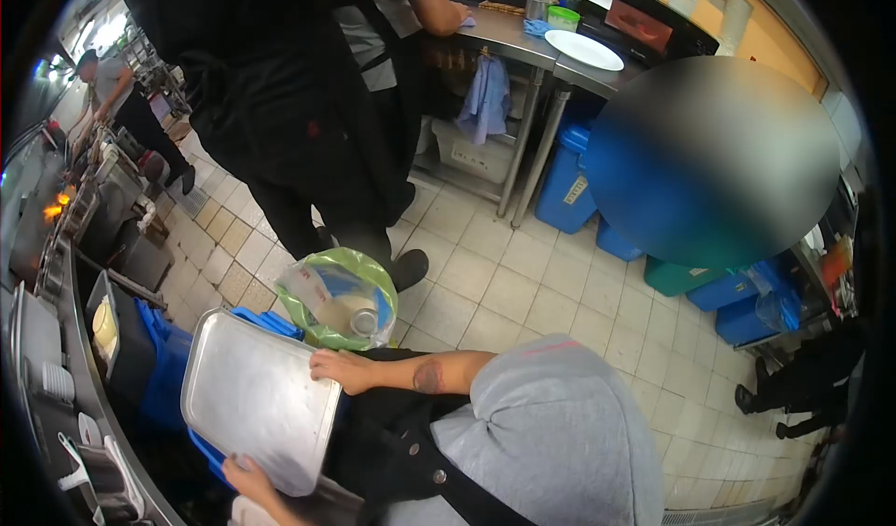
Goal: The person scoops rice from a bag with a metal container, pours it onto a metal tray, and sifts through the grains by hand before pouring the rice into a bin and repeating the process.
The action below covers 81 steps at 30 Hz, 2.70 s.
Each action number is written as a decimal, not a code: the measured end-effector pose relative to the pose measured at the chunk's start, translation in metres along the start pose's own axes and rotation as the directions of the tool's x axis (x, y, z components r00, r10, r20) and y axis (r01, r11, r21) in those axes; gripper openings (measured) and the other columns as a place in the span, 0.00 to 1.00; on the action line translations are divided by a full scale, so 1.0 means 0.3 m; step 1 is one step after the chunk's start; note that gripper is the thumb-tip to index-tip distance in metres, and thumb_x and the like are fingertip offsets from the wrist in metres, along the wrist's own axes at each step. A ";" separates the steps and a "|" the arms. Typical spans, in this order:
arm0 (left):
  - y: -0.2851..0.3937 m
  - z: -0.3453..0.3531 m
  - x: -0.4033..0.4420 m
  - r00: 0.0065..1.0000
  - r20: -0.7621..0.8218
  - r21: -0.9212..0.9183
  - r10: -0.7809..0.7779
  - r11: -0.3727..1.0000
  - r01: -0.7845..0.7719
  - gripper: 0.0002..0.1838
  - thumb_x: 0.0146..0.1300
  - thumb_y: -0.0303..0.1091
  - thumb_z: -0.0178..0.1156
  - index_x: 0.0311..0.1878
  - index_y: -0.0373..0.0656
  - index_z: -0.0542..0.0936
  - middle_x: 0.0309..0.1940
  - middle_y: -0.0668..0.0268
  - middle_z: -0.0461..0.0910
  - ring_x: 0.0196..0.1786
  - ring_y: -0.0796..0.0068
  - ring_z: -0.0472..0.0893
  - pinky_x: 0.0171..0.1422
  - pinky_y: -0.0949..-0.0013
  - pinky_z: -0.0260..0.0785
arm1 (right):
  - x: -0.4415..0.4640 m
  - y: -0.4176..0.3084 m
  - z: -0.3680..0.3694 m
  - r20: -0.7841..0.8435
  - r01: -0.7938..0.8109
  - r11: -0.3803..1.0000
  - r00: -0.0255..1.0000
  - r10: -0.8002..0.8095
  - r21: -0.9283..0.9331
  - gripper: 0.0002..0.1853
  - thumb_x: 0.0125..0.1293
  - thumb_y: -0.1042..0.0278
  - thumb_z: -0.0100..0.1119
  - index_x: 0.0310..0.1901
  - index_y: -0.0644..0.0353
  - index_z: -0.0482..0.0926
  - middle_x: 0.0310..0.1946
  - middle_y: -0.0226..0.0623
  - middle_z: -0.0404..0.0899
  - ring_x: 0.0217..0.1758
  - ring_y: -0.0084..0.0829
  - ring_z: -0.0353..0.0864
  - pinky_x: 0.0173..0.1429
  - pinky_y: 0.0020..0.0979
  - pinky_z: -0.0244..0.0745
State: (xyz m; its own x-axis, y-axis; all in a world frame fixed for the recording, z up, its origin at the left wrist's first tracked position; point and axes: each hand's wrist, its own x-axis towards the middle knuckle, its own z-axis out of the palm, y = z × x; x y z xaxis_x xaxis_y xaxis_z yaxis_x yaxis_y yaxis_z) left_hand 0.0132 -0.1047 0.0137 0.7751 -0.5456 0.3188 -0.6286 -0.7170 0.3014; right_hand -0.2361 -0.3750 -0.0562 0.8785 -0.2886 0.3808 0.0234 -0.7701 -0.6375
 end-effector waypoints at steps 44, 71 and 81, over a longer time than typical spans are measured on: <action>-0.240 0.156 -0.038 0.871 0.375 0.036 -0.317 0.944 0.328 0.49 0.54 0.37 0.67 0.70 0.21 0.50 0.61 0.33 0.68 0.66 0.44 0.70 0.71 0.61 0.60 | 0.016 -0.068 0.057 0.066 -0.059 0.976 0.995 0.075 -0.208 0.40 0.41 0.77 0.68 0.63 0.50 0.72 0.68 0.40 0.61 0.72 0.41 0.57 0.52 0.46 0.74; -0.262 0.169 -0.045 0.878 0.373 0.001 -0.301 0.946 0.324 0.47 0.56 0.35 0.65 0.70 0.20 0.49 0.63 0.33 0.66 0.68 0.43 0.68 0.73 0.61 0.57 | 0.014 -0.073 0.066 0.052 -0.060 0.972 0.996 0.074 -0.229 0.41 0.40 0.77 0.69 0.63 0.49 0.71 0.67 0.39 0.61 0.71 0.40 0.58 0.51 0.45 0.74; -0.268 0.169 -0.039 0.877 0.385 -0.023 -0.286 0.947 0.319 0.45 0.56 0.33 0.65 0.70 0.23 0.51 0.62 0.33 0.67 0.67 0.42 0.68 0.72 0.60 0.58 | 0.015 -0.076 0.063 0.068 -0.060 0.970 0.995 0.078 -0.237 0.42 0.40 0.77 0.69 0.64 0.48 0.70 0.68 0.39 0.61 0.72 0.40 0.57 0.51 0.44 0.75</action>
State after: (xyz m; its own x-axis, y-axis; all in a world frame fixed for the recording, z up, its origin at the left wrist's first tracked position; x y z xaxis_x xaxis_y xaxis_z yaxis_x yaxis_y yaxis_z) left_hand 0.0580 -0.0626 -0.0598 0.8846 -0.4407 -0.1526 -0.3498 -0.8433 0.4079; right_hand -0.2236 -0.3480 -0.0525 0.9079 -0.3083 0.2841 -0.1427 -0.8644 -0.4821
